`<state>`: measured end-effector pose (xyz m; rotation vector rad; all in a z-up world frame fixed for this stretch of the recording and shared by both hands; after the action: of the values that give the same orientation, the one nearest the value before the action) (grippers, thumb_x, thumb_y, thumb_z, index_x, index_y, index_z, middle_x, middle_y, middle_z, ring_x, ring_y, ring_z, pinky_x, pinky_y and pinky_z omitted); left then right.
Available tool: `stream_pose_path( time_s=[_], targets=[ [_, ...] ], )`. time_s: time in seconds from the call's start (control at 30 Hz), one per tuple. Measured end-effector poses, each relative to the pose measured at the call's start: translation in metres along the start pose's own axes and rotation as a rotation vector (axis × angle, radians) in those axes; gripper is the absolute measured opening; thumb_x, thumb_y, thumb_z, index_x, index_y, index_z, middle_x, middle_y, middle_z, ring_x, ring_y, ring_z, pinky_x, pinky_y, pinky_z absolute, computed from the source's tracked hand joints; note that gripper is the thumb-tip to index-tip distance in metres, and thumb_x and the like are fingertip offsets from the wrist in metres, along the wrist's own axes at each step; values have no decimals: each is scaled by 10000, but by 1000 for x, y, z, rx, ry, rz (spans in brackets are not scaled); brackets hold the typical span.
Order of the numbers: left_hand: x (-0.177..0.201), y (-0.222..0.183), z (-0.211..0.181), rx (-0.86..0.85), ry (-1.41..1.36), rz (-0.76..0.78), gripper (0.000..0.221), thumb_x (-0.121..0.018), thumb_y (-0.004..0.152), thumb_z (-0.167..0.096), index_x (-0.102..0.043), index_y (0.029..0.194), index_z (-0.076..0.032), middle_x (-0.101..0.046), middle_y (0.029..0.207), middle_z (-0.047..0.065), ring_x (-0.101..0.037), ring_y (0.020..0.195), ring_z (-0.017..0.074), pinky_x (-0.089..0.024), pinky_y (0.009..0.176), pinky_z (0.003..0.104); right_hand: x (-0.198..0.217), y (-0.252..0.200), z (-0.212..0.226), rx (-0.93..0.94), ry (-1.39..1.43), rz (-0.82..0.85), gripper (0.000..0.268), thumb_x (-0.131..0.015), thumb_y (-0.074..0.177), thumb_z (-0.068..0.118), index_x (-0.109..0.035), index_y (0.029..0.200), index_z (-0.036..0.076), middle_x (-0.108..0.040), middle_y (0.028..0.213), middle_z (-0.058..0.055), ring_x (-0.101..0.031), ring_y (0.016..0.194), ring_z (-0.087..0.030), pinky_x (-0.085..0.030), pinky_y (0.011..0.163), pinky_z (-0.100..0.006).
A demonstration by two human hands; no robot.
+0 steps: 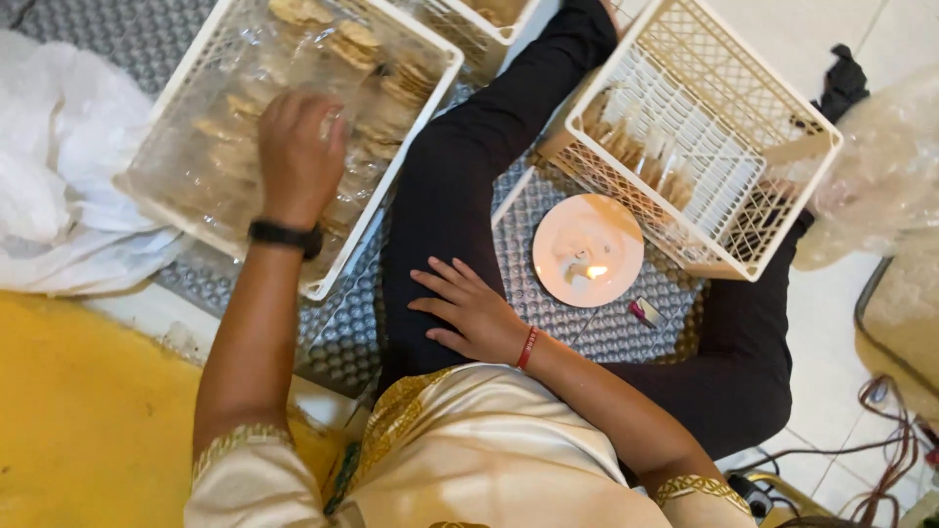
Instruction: Manually filling small plastic bags with snacks and sealing the openings using heat from a candle flame.
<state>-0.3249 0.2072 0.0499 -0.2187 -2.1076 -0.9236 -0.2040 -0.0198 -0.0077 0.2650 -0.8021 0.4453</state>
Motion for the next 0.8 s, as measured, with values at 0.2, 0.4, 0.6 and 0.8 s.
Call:
stream_pose_path(
  time_s=[0.2, 0.4, 0.6, 0.8],
  targets=[
    [-101, 55, 29, 13, 86, 135, 438, -718, 944, -6, -620, 1357, -116, -527, 1476, 136, -435, 1376, 353, -320, 1151, 568, -3, 2, -2, -40, 10, 34, 426, -694, 926, 245, -638, 1333, 131, -413, 1605, -113, -271, 1544, -351, -210, 1246, -536],
    [-158, 76, 25, -151, 164, 98, 427, -644, 905, 47, -731, 1278, -140, -721, 1112, 85, -521, 1304, 356, -228, 1178, 562, 5, 5, 1, -55, 54, 19, 397, -704, 922, 232, -665, 1304, 130, -437, 1594, -105, -289, 1541, -338, -215, 1248, -532],
    [-166, 81, 25, -247, 326, 56, 110, -761, 867, -39, -749, 815, -135, -694, 864, 14, -609, 964, 261, -271, 1194, 543, 7, 6, 0, -57, 71, 14, 394, -721, 912, 218, -669, 1292, 129, -448, 1586, -102, -295, 1538, -336, -216, 1248, -535],
    [-119, 86, -21, -330, 248, 105, 139, -787, 856, -88, -760, 908, -214, -751, 891, -25, -657, 935, 210, -326, 1155, 512, 11, 4, 0, -39, 146, -18, 355, -724, 904, 175, -690, 1246, 86, -482, 1560, -125, -326, 1525, -343, -240, 1242, -520]
  ],
)
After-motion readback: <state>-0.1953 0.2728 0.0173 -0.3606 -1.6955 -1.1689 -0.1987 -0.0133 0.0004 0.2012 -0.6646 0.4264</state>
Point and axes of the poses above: each hand's wrist, its own y-axis towards the middle knuckle, its own x-axis out of the back of the hand, z = x × y, the point moved 8 cm from there along y, towards the middle knuckle
